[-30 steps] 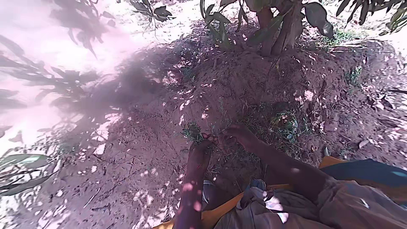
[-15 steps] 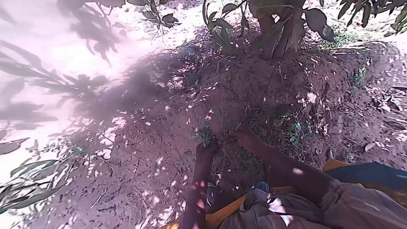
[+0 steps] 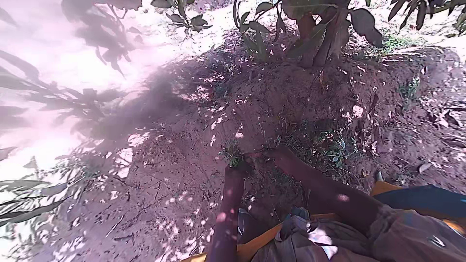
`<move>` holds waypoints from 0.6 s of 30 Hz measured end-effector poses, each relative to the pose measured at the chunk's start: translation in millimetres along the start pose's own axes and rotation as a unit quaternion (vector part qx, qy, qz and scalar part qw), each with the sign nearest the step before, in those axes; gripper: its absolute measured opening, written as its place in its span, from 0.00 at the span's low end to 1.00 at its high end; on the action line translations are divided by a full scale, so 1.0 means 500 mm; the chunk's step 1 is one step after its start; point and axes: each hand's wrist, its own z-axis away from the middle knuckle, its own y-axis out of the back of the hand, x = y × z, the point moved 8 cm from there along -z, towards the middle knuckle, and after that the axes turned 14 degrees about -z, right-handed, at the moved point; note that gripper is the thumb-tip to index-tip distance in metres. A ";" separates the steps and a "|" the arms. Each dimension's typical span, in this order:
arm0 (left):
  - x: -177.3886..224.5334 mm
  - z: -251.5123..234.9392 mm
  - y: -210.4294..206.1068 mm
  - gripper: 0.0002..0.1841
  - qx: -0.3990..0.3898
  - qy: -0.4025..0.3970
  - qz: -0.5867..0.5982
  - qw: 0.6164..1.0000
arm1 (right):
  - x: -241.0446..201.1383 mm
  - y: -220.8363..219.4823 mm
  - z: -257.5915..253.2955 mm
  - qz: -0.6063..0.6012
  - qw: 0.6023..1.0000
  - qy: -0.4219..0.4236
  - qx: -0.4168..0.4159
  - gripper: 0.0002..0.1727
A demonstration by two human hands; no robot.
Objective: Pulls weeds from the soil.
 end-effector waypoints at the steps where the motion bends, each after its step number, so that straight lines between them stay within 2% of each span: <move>1: -0.004 -0.002 0.003 0.10 0.007 0.014 0.021 1.000 | 0.001 0.001 -0.002 0.002 1.000 -0.004 -0.007 0.13; 6: -0.009 0.002 -0.014 0.12 -0.032 0.049 0.059 0.997 | 0.015 -0.017 0.007 0.030 0.996 -0.049 -0.068 0.09; 8: -0.006 0.015 -0.027 0.08 -0.052 0.058 0.047 0.996 | 0.023 -0.025 0.014 0.067 0.991 -0.072 -0.096 0.07; 12: -0.001 0.037 -0.038 0.09 -0.091 0.080 0.010 0.993 | 0.040 -0.032 0.016 0.141 0.972 -0.115 -0.148 0.07; 14: -0.009 0.039 -0.039 0.09 -0.091 0.087 0.012 0.992 | 0.044 -0.029 0.015 0.169 0.966 -0.129 -0.150 0.07; 16: -0.020 0.040 -0.033 0.10 -0.069 0.091 0.018 0.993 | 0.048 -0.030 0.015 0.190 0.963 -0.137 -0.136 0.02; 18: -0.035 0.034 -0.031 0.11 -0.069 0.084 0.015 0.994 | 0.048 -0.034 0.017 0.229 0.955 -0.130 -0.135 0.04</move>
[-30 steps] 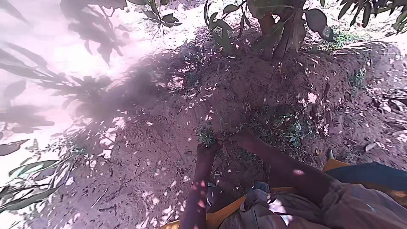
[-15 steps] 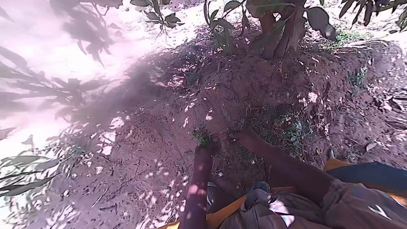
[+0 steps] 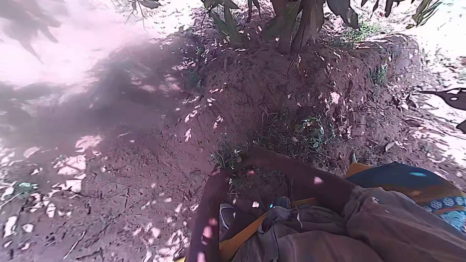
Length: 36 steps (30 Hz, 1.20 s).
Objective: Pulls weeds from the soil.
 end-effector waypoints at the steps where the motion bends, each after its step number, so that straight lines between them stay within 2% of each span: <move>1: -0.004 -0.004 0.001 0.11 -0.002 -0.004 -0.007 1.000 | -0.002 0.000 0.001 0.041 0.999 -0.003 0.009 0.07; 5: 0.008 0.000 0.003 0.15 -0.014 -0.026 -0.093 0.995 | -0.008 -0.017 0.017 0.141 0.990 -0.010 0.006 0.15; 7: 0.016 0.006 0.008 0.16 0.021 -0.022 -0.136 0.990 | -0.005 -0.025 0.016 0.153 0.988 -0.024 -0.006 0.15; 10: 0.018 -0.002 0.022 0.14 0.095 0.013 -0.128 0.987 | -0.014 0.016 0.007 0.146 0.989 -0.020 -0.022 0.25; 11: 0.011 -0.011 0.032 0.15 0.104 0.010 -0.099 0.990 | -0.026 0.055 0.005 0.146 0.989 0.007 0.005 0.24; 13: 0.002 -0.028 0.053 0.13 0.124 -0.009 -0.007 0.992 | -0.054 0.155 0.010 0.178 0.977 0.033 0.114 0.22; 15: 0.002 -0.037 0.068 0.10 0.144 -0.021 0.055 0.988 | -0.070 0.244 0.021 0.244 0.944 0.029 0.222 0.18; 16: 0.004 -0.039 0.070 0.10 0.147 -0.023 0.071 0.986 | -0.065 0.271 0.022 0.276 0.931 0.020 0.239 0.18; 18: 0.008 -0.037 0.065 0.09 0.153 -0.016 0.085 0.984 | -0.027 0.289 0.007 0.344 0.915 -0.001 0.212 0.17; 20: 0.013 -0.033 0.058 0.06 0.160 -0.021 0.082 0.983 | 0.037 0.267 -0.018 0.411 0.900 -0.041 0.141 0.16; 22: 0.017 -0.028 0.054 0.03 0.156 -0.026 0.070 0.985 | 0.106 0.228 -0.034 0.466 0.876 -0.108 0.057 0.18; 24: 0.021 -0.028 0.051 0.04 0.153 -0.031 0.061 0.986 | 0.159 0.220 -0.040 0.480 0.861 -0.169 0.025 0.22; 25: 0.021 -0.028 0.050 0.05 0.150 -0.029 0.058 0.986 | 0.167 0.229 -0.039 0.469 0.862 -0.185 0.043 0.23; 27: 0.016 -0.029 0.049 0.05 0.151 -0.019 0.067 0.986 | 0.133 0.256 -0.030 0.415 0.886 -0.162 0.130 0.21; 30: 0.008 -0.033 0.043 0.07 0.144 -0.006 0.088 0.986 | 0.026 0.303 -0.006 0.289 0.923 -0.033 0.253 0.20; 33: 0.006 -0.033 0.045 0.05 0.154 0.009 0.089 0.984 | -0.050 0.316 0.023 0.118 0.951 0.100 0.269 0.17; 35: 0.006 -0.033 0.047 0.06 0.154 0.009 0.085 0.984 | -0.053 0.330 0.025 0.047 0.950 0.166 0.261 0.18; 36: 0.006 -0.032 0.047 0.06 0.153 0.008 0.087 0.984 | -0.041 0.340 0.024 0.046 0.949 0.169 0.261 0.18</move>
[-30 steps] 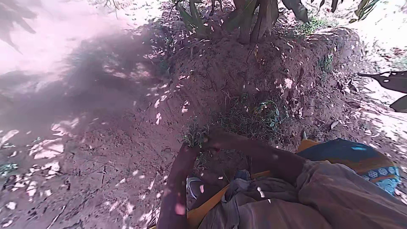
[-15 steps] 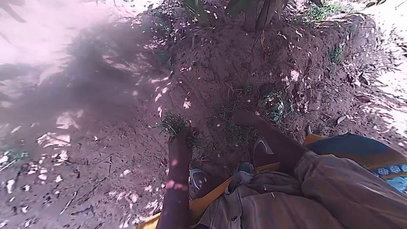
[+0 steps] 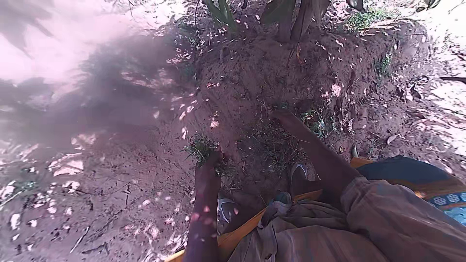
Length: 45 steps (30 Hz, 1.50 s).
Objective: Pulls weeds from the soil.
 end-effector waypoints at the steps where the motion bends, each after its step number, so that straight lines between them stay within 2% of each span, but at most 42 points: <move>1: 0.000 0.000 0.000 0.06 0.001 0.001 0.000 1.000 | 0.016 0.007 0.001 0.038 0.999 -0.015 -0.001 0.19; 4: 0.000 -0.001 0.002 0.05 0.011 0.005 0.008 1.000 | 0.060 0.026 0.006 0.243 0.966 -0.090 0.007 0.20; 6: -0.004 -0.004 0.003 0.05 0.014 0.010 0.012 1.000 | 0.058 0.038 0.005 0.268 0.958 -0.086 0.046 0.20; 8: -0.007 -0.005 0.003 0.05 0.015 0.017 0.015 1.000 | 0.026 0.045 -0.002 0.267 0.960 -0.040 0.078 0.21; 11: -0.007 -0.006 0.004 0.05 0.018 0.019 0.013 1.000 | -0.028 0.028 -0.003 0.238 0.968 0.011 0.075 0.20; 13: -0.005 -0.006 0.004 0.05 0.020 0.020 0.017 0.999 | -0.029 0.000 -0.006 0.236 0.972 0.001 0.022 0.19; 15: -0.005 -0.005 0.004 0.05 0.014 0.018 0.020 1.000 | -0.012 -0.044 0.004 0.258 0.963 -0.024 -0.070 0.18; 17: -0.004 -0.003 0.002 0.05 0.007 0.014 0.023 1.000 | 0.023 -0.092 0.020 0.303 0.935 -0.052 -0.176 0.17; 19: -0.002 -0.003 0.001 0.06 0.005 0.012 0.025 1.000 | 0.067 -0.136 0.040 0.362 0.898 -0.075 -0.237 0.17; 21: -0.002 -0.004 0.000 0.05 0.000 0.012 0.024 1.000 | 0.099 -0.168 0.065 0.453 0.846 -0.095 -0.263 0.19; 23: -0.002 -0.004 -0.003 0.08 -0.009 0.004 0.025 1.000 | 0.119 -0.164 0.078 0.511 0.815 -0.141 -0.234 0.22; 24: 0.000 -0.003 -0.003 0.09 -0.014 -0.001 0.024 1.000 | 0.114 -0.145 0.077 0.510 0.823 -0.161 -0.193 0.23; 26: 0.002 -0.004 0.000 0.08 -0.013 -0.002 0.026 1.000 | 0.077 -0.088 0.052 0.461 0.873 -0.138 -0.074 0.21; 28: 0.000 -0.003 0.003 0.07 -0.009 0.002 0.025 1.000 | 0.013 -0.031 0.022 0.363 0.929 -0.067 0.024 0.20; 31: 0.000 -0.004 0.002 0.08 -0.010 -0.003 0.015 1.000 | -0.070 0.029 0.006 0.165 0.981 0.007 0.103 0.18; 33: 0.001 -0.005 0.003 0.08 -0.008 -0.007 0.008 1.000 | -0.085 0.047 0.013 -0.006 0.995 0.014 0.098 0.18; 34: 0.001 -0.004 0.003 0.07 -0.009 -0.006 0.007 1.000 | -0.081 0.055 0.015 -0.044 0.994 0.007 0.097 0.19; 39: 0.003 0.001 -0.003 0.08 -0.015 -0.003 0.007 1.000 | -0.035 0.086 0.011 0.080 0.987 -0.070 0.124 0.21; 45: -0.005 -0.003 -0.003 0.07 -0.009 0.007 0.001 1.000 | -0.091 0.025 0.025 -0.058 0.998 -0.018 0.037 0.16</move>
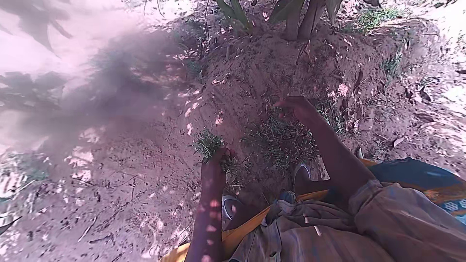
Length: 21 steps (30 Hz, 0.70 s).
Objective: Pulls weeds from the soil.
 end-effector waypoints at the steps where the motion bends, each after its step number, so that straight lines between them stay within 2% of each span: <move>1: 0.000 0.000 0.000 0.07 0.001 0.002 0.000 1.000 | 0.012 0.002 -0.004 0.010 1.000 -0.009 -0.006 0.16; 4: -0.001 0.000 -0.001 0.07 -0.003 0.000 0.001 1.000 | 0.071 0.020 -0.023 0.177 0.982 -0.065 0.008 0.19; 5: 0.002 0.000 -0.002 0.08 -0.006 -0.006 0.000 1.000 | 0.077 0.014 -0.022 0.190 0.979 -0.072 0.006 0.19; 7: 0.003 0.000 -0.003 0.08 -0.010 -0.013 -0.001 1.000 | 0.044 -0.019 -0.003 0.120 0.991 -0.045 -0.030 0.18; 8: 0.003 0.001 -0.003 0.08 -0.010 -0.012 -0.001 1.000 | 0.013 -0.037 0.006 0.054 0.997 0.001 -0.062 0.18; 10: 0.000 0.002 0.000 0.08 -0.012 -0.011 -0.002 1.000 | -0.039 -0.062 0.022 -0.053 0.988 0.071 -0.128 0.21; 11: 0.000 0.001 0.000 0.08 -0.016 -0.012 0.000 1.000 | -0.051 -0.065 0.025 -0.068 0.984 0.087 -0.142 0.22; 13: 0.001 0.002 -0.002 0.09 -0.016 -0.006 0.004 1.000 | -0.027 -0.045 0.016 -0.004 0.991 0.072 -0.113 0.22; 15: 0.004 0.004 -0.004 0.08 -0.014 0.000 0.002 1.000 | 0.026 -0.029 0.002 0.153 0.986 -0.002 -0.063 0.20; 16: 0.005 0.005 -0.004 0.08 -0.012 0.003 0.003 1.000 | 0.042 -0.033 0.001 0.180 0.982 -0.027 -0.055 0.19; 17: 0.006 0.006 -0.004 0.08 -0.010 0.005 0.004 1.000 | 0.041 -0.045 0.007 0.153 0.986 -0.033 -0.065 0.18; 20: 0.001 0.007 -0.002 0.07 -0.017 0.004 -0.005 1.000 | -0.014 -0.098 0.029 -0.073 0.987 0.026 -0.139 0.22; 21: -0.001 0.006 -0.003 0.08 -0.024 0.005 -0.006 1.000 | -0.027 -0.103 0.029 -0.066 0.987 0.045 -0.142 0.22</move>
